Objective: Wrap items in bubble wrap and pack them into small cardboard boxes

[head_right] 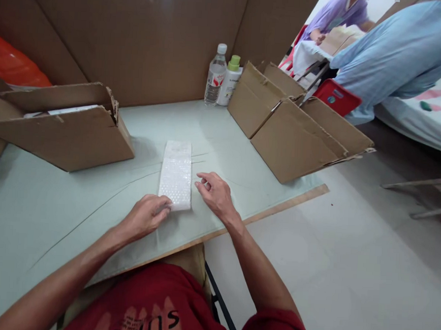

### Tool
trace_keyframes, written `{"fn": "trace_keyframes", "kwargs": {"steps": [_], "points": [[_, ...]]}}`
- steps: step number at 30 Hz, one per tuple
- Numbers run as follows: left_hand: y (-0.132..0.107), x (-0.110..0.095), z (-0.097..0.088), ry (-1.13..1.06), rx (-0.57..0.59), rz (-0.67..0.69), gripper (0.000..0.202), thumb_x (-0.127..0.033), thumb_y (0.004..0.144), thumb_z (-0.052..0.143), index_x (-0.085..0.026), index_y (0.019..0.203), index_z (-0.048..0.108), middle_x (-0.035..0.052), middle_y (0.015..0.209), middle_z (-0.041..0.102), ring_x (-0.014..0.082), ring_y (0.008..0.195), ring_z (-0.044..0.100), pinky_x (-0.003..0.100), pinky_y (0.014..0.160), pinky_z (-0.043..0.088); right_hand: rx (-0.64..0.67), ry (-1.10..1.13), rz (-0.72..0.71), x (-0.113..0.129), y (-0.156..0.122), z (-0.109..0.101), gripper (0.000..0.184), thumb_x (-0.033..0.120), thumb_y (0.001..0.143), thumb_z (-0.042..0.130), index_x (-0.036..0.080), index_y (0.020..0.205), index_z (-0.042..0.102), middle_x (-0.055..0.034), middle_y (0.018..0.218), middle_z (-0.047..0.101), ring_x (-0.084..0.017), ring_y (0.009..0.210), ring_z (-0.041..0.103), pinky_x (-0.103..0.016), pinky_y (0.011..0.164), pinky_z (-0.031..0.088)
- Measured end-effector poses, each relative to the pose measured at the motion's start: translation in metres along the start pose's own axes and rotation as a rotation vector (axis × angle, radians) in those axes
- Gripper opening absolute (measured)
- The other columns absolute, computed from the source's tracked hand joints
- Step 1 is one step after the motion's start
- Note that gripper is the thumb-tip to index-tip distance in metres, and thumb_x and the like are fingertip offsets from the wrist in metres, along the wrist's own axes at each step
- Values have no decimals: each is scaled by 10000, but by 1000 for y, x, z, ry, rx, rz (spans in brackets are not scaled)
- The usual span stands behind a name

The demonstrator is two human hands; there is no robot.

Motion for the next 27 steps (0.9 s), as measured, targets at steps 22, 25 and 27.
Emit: {"fn": "trace_keyframes", "kwargs": {"steps": [22, 25, 27], "points": [[-4, 20, -8, 51, -181, 302, 497, -124, 810, 554, -165, 1305, 571, 152, 1268, 627, 297, 1189, 567, 470, 1031, 429, 271, -519, -667, 40, -39, 55, 191, 75, 933, 503, 154, 948, 676, -105, 977, 705, -224, 827, 556, -374, 751, 349], [-17, 27, 2, -20, -123, 300, 694, -143, 744, 589, -161, 1429, 476, 168, 1382, 580, 326, 1303, 510, 506, 1095, 389, 345, -376, -529, 35, -20, 55, 186, 46, 853, 553, 157, 919, 687, -78, 904, 729, -208, 814, 594, -355, 772, 364], [-18, 32, 5, -65, -130, 233, 675, -139, 770, 560, -157, 1439, 476, 166, 1369, 603, 314, 1280, 534, 504, 1086, 401, 420, -220, -371, 31, -6, 51, 208, 39, 812, 567, 174, 904, 695, -37, 848, 737, -178, 774, 614, -325, 778, 385]]}}
Point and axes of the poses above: each hand's wrist, its own y-axis towards the middle knuckle, its own z-axis out of the palm, x = y × z, the point moved 5 cm from there along y, towards the middle knuckle
